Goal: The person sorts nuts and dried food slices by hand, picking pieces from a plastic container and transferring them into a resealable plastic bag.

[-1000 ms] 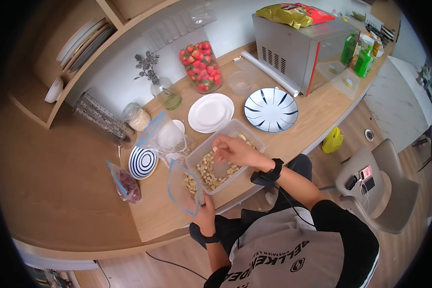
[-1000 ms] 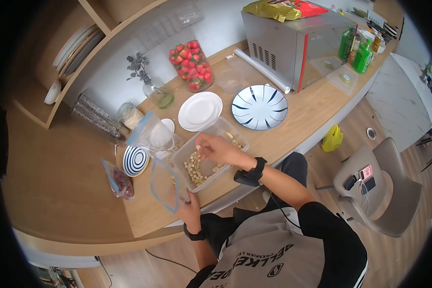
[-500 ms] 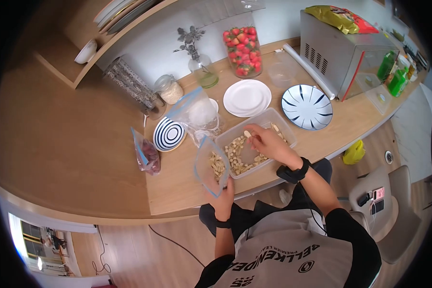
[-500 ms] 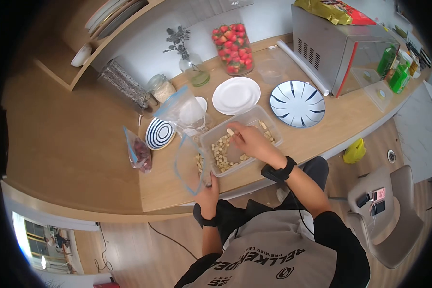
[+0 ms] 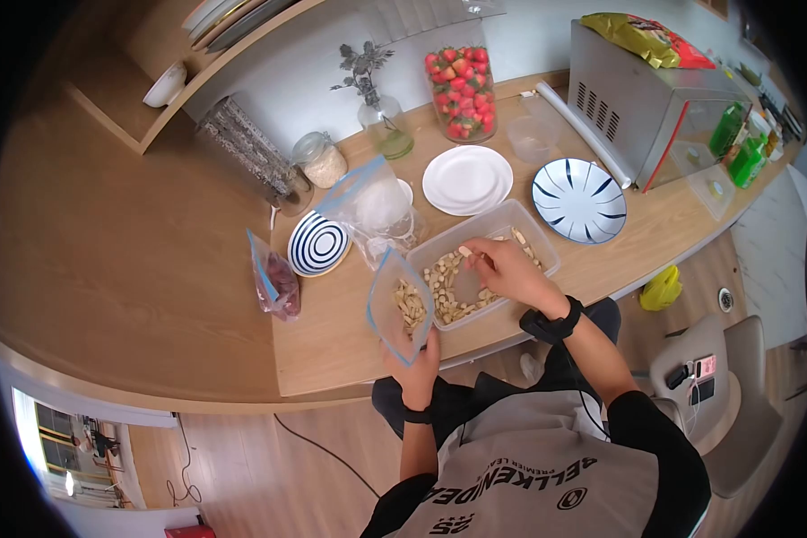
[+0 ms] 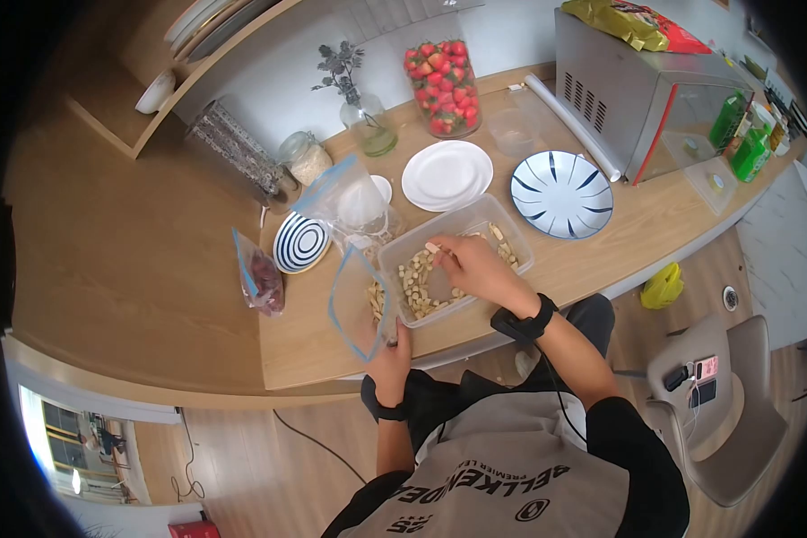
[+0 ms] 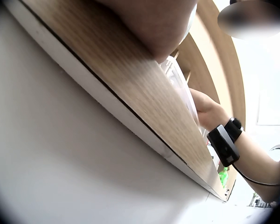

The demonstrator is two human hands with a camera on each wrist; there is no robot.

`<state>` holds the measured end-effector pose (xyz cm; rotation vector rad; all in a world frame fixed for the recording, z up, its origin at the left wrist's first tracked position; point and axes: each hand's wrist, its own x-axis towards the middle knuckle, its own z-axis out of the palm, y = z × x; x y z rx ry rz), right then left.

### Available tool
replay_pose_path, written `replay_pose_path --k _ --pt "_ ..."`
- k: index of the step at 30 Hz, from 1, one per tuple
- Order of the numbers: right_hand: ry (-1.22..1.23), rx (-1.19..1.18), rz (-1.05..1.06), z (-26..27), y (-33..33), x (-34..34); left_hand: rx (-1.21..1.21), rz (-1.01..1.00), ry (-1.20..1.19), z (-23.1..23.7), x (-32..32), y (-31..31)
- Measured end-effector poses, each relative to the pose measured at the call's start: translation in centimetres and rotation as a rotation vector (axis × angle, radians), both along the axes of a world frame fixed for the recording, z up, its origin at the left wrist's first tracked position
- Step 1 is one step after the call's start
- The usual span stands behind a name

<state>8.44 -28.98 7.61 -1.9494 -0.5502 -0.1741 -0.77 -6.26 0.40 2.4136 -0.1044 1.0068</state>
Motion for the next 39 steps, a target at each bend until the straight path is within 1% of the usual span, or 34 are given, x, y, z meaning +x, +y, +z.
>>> replay_pose_path --k 2,3,5,11,13,15,23,26,27,29,33,35,39 --pt "0.146 -0.003 -0.039 0.9 -0.1 -0.2 -0.015 0.006 -0.009 0.2 0.4 -0.2" --pt "0.143 -0.008 -0.040 0.8 -0.3 0.0 -0.023 0.003 -0.020 0.2 0.4 -0.2" --pt "0.064 -0.022 -0.018 0.2 -0.3 0.1 -0.029 -0.001 -0.024 -0.1 0.3 -0.2" --pt "0.101 0.019 -0.059 1.0 -0.1 -0.4 -0.001 -0.005 0.007 -0.4 0.4 0.1" --pt "0.062 0.021 -0.052 0.2 -0.2 0.0 0.038 0.018 -0.019 -0.6 0.3 0.1" --pt "0.038 0.029 -0.039 -0.2 -0.2 0.1 0.025 0.016 -0.009 -0.8 0.3 0.0" --pt "0.047 0.003 -0.048 0.2 -0.2 0.0 -0.016 -0.008 0.037 -1.1 0.4 0.2" --pt "0.034 0.011 -0.034 0.3 -0.1 0.0 0.011 0.004 0.023 -1.2 0.1 0.4" --pt "0.038 0.014 -0.032 0.1 -0.1 0.0 0.016 0.008 0.002 -0.6 0.1 0.1" --pt "0.047 -0.070 -0.030 -0.3 -0.3 0.3 0.019 0.010 -0.020 -0.3 0.1 0.0" --pt "0.036 -0.049 0.011 -0.6 -0.5 0.6 -0.004 -0.007 -0.018 -0.6 0.5 0.1" --pt "0.156 -0.001 0.015 -0.3 -0.3 0.3 0.010 -0.026 -0.002 -0.8 0.3 0.3" --pt "0.236 0.076 -0.001 0.4 0.0 -0.2 0.032 -0.006 0.012 -0.8 0.3 0.4"
